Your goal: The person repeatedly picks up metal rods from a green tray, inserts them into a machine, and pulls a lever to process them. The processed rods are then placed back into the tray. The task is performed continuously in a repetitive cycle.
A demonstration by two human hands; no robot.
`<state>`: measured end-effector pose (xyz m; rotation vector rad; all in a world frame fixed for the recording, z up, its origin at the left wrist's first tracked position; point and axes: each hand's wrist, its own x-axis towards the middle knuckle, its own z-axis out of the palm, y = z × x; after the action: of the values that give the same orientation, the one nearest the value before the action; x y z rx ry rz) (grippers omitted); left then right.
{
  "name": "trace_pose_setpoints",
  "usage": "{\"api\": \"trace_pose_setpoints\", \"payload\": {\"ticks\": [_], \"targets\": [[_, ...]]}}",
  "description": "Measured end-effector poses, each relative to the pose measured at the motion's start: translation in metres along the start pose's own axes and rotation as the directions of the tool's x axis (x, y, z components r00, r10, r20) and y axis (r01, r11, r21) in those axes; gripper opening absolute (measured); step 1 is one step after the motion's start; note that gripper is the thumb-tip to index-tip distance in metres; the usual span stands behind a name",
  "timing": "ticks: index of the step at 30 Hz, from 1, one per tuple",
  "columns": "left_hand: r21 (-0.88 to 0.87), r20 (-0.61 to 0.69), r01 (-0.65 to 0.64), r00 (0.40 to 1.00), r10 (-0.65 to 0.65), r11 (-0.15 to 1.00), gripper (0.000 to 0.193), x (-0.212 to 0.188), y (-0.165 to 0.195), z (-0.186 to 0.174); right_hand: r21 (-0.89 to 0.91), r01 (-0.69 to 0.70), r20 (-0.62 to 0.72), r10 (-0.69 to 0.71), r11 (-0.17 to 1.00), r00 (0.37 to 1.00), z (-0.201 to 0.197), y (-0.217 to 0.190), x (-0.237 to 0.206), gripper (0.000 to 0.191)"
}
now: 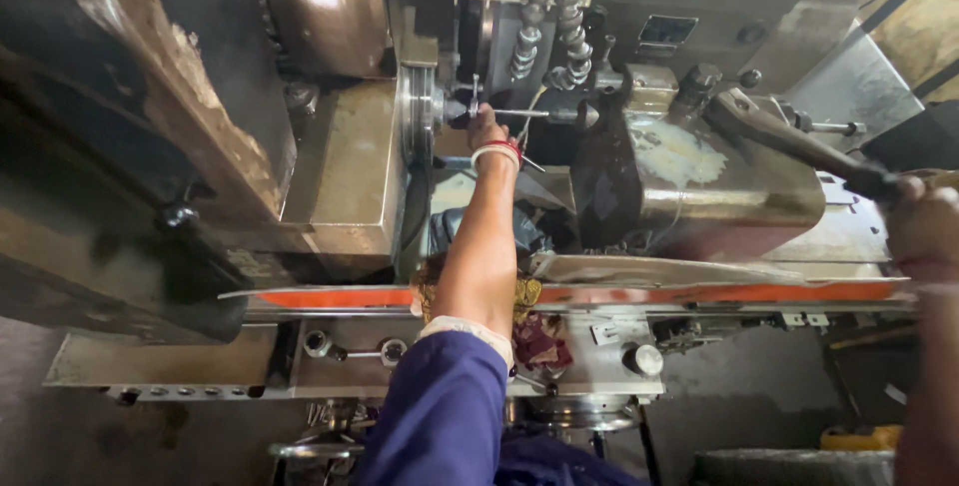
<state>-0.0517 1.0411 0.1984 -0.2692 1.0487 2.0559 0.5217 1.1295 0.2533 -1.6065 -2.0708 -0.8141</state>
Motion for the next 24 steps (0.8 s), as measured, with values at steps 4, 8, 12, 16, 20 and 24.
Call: {"api": "trace_pose_setpoints", "payload": {"ticks": [4, 8, 12, 16, 20, 24], "targets": [[-0.159, 0.003, 0.067, 0.998, -0.067, 0.985, 0.030, -0.004, -0.002, 0.013, -0.129, 0.075, 0.029, -0.072, 0.989, 0.997, 0.000, 0.001, -0.009, 0.054], [-0.104, -0.020, 0.165, 0.986, -0.167, 0.981, 0.032, -0.006, -0.007, 0.017, 0.133, -0.030, 0.104, 0.016, 0.991, 0.994, -0.002, -0.003, 0.006, 0.052], [-0.077, 0.001, 0.137, 0.991, -0.137, 0.988, 0.032, -0.010, -0.006, 0.012, 0.211, -0.029, 0.109, 0.006, 0.977, 0.994, -0.007, -0.009, 0.022, 0.052], [-0.073, -0.052, 0.117, 0.991, -0.121, 0.990, 0.029, -0.012, -0.003, 0.005, 0.220, -0.019, 0.121, -0.008, 0.975, 0.993, -0.013, -0.014, 0.027, 0.052], [-0.064, -0.103, 0.119, 0.987, -0.126, 0.991, 0.027, -0.015, -0.003, 0.002, 0.233, -0.029, 0.133, -0.003, 0.972, 0.991, -0.017, -0.017, 0.031, 0.052], [-0.069, -0.146, 0.112, 0.982, -0.121, 0.991, 0.027, -0.021, -0.005, 0.004, 0.236, -0.032, 0.134, 0.000, 0.971, 0.991, -0.019, -0.020, 0.034, 0.052]]}}
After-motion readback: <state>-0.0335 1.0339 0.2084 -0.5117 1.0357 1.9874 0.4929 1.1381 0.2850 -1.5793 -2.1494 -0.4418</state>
